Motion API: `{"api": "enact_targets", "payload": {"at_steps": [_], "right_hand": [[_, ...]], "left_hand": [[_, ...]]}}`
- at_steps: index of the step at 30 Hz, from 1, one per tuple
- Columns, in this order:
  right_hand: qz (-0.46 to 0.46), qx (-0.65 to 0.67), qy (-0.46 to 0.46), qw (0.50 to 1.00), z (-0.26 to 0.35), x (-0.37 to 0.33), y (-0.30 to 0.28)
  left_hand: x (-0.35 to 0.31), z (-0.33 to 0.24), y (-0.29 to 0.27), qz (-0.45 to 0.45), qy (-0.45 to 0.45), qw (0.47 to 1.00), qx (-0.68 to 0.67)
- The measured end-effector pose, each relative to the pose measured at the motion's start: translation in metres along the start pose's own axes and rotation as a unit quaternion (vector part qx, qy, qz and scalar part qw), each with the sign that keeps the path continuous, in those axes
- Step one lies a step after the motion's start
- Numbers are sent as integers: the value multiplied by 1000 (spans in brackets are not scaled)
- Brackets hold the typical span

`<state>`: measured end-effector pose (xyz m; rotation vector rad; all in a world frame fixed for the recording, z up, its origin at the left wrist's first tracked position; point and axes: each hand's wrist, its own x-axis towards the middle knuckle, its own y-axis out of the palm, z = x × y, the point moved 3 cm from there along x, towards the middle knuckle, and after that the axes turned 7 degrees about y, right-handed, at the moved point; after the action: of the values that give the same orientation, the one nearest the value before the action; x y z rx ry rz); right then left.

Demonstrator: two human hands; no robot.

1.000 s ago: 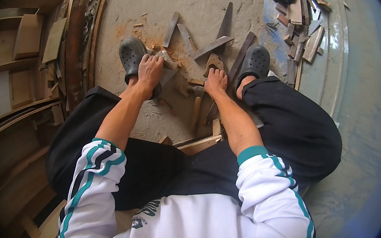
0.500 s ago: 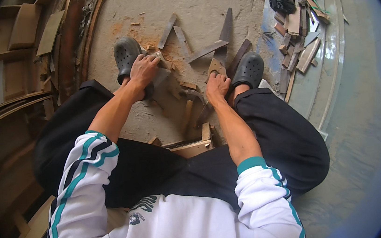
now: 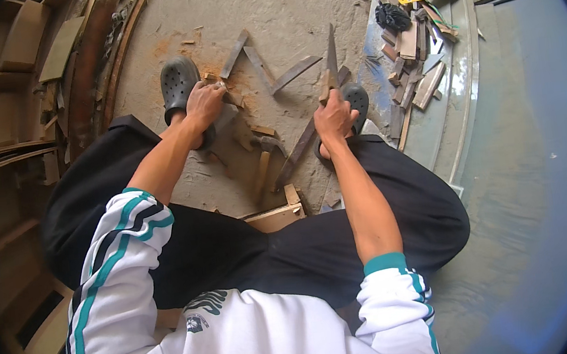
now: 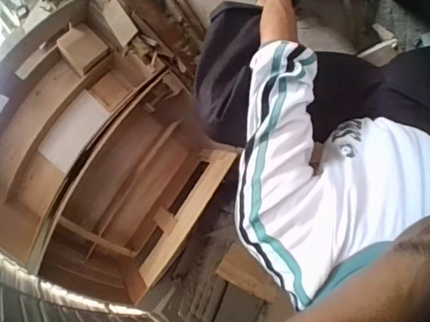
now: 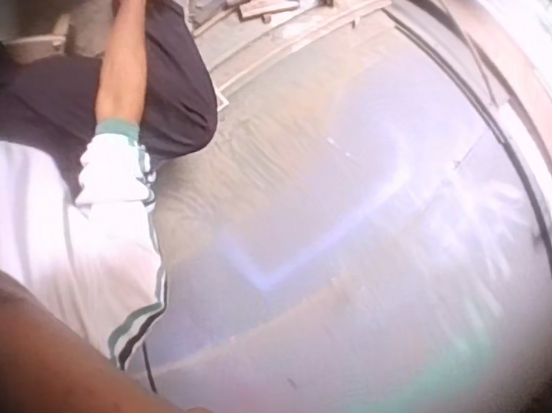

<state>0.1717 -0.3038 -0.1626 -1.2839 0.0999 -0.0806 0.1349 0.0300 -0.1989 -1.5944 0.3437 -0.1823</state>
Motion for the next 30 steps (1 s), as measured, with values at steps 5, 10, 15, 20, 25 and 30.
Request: {"api": "enact_targets", "payload": {"at_steps": [5,10,15,20,25,30], "right_hand": [[0,90,146,985,4,13,-64],[23,221,168,960,22,-18,-131],[74,265,164,947,42,-73,-168],[132,322,165,923,41,-70,-149],[147,344,190,908,48,-55,-133],[125,375,188,899,59,-53,-131]], "left_hand": [[30,-1,-27,227,-3,974,-29],[83,19,-45,339,-156,912,-170],[108,48,36,184,-264,924,-208],[102,49,94,134,-340,911,-189],[116,49,86,171,-315,907,-220],[131,7,29,108,-242,934,-241]]}}
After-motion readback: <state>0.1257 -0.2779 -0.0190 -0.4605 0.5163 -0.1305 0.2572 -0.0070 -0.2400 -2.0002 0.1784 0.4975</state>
